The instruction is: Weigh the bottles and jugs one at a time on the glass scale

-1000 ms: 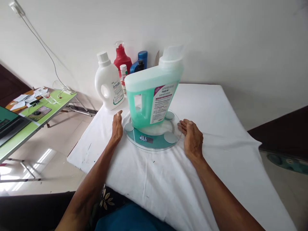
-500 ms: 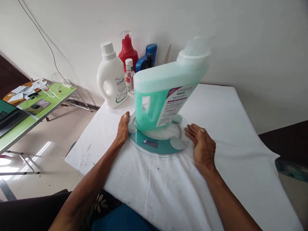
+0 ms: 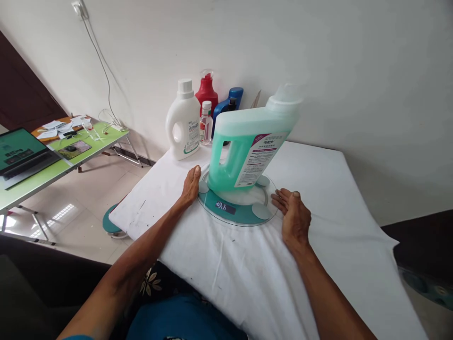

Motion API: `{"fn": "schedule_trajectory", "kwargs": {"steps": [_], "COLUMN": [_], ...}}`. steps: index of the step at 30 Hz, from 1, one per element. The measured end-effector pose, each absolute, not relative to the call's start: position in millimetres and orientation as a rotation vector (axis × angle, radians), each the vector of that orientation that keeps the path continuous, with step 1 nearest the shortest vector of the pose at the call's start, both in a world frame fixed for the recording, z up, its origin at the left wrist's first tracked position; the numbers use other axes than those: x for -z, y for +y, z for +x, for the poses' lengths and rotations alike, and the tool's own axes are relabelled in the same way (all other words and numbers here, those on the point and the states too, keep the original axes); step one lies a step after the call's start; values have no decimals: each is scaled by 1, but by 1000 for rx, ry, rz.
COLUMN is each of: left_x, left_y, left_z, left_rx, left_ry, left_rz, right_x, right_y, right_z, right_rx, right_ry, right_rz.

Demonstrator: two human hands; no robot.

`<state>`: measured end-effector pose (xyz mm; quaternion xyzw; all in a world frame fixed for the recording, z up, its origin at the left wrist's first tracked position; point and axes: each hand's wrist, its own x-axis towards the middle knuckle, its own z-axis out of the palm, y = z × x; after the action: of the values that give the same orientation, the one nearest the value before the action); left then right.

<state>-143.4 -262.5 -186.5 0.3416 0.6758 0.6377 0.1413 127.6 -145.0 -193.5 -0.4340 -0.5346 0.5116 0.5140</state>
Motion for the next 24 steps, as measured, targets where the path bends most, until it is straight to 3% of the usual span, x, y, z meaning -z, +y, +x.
{"fn": "schedule_trajectory", "kwargs": {"steps": [16,24], "left_x": [157,67], "left_y": [-281,-254], "left_z": [-135,-115], "left_rx": [-1781,-1954], "left_ry": [1979,1575], "left_rz": [981,1331], "right_x": [197,192], "right_y": [-145,-143], "right_z": [127,134], "right_rx": [-1213,-1265], "right_ry": [-1273,-1220], "right_rz": [-1050,-1140]}}
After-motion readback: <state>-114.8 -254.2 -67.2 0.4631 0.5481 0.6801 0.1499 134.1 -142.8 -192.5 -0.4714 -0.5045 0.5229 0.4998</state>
